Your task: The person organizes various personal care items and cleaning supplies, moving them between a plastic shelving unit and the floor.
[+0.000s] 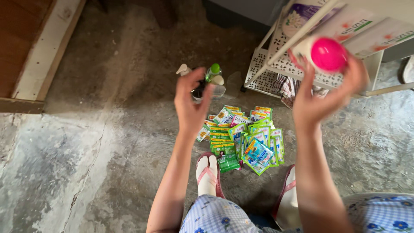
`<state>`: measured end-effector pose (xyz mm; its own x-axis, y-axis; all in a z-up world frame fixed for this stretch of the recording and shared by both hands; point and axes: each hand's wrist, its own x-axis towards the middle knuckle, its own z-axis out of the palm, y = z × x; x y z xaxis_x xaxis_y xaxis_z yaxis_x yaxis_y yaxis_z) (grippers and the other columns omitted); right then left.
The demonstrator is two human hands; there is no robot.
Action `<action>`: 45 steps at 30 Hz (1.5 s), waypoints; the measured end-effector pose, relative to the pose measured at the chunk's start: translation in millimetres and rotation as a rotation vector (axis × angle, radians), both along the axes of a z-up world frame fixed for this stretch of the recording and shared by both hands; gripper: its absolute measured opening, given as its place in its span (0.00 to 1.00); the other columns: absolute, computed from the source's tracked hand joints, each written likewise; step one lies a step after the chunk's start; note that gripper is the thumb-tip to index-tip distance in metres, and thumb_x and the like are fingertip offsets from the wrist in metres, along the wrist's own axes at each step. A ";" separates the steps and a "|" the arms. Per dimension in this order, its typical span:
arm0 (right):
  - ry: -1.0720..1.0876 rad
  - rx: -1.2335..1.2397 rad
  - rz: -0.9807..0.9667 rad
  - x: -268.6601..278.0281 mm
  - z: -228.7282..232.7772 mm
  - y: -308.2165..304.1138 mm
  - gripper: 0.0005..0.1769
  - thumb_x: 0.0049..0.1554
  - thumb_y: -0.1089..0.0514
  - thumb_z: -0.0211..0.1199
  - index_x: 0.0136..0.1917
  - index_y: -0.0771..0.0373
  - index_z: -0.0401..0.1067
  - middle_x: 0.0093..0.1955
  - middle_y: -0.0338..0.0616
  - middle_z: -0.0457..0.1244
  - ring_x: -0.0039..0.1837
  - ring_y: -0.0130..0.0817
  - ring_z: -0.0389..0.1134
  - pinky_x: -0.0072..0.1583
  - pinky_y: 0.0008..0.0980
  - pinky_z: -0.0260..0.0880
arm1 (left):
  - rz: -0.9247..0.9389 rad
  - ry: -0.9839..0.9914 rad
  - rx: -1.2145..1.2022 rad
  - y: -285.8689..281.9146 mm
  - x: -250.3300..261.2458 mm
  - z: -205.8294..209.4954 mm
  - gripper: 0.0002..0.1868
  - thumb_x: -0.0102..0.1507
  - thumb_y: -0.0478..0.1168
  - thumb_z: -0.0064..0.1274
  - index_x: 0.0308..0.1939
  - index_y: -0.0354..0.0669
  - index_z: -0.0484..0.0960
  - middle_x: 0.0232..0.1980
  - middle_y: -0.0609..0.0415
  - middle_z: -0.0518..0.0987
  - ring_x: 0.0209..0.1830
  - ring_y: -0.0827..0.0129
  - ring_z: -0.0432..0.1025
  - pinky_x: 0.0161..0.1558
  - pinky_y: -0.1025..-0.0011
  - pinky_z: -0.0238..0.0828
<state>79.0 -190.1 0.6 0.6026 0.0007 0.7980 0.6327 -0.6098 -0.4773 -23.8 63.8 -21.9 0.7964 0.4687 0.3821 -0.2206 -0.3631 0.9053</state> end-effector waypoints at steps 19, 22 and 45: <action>0.709 -0.144 0.455 -106.6 -10.9 94.0 0.41 0.63 0.59 0.64 0.81 0.69 0.48 0.74 0.61 0.57 0.63 0.46 0.68 0.65 0.42 0.69 | 0.252 0.452 0.095 91.7 -42.0 -90.8 0.26 0.58 0.39 0.67 0.56 0.38 0.74 0.52 0.47 0.83 0.50 0.58 0.82 0.50 0.63 0.78; 0.744 -0.154 0.417 -109.7 -24.7 87.2 0.40 0.61 0.59 0.65 0.80 0.68 0.49 0.73 0.61 0.59 0.61 0.45 0.69 0.63 0.41 0.70 | 0.448 0.543 0.117 101.3 -21.4 -146.4 0.30 0.56 0.43 0.68 0.57 0.38 0.73 0.56 0.43 0.79 0.51 0.50 0.77 0.51 0.55 0.74; 0.559 -0.104 0.224 -57.3 -41.5 45.4 0.34 0.68 0.59 0.63 0.81 0.67 0.53 0.76 0.59 0.59 0.67 0.45 0.69 0.67 0.42 0.72 | 0.388 0.304 0.243 122.4 35.7 -231.9 0.40 0.56 0.36 0.71 0.68 0.31 0.68 0.63 0.37 0.75 0.63 0.45 0.71 0.65 0.58 0.67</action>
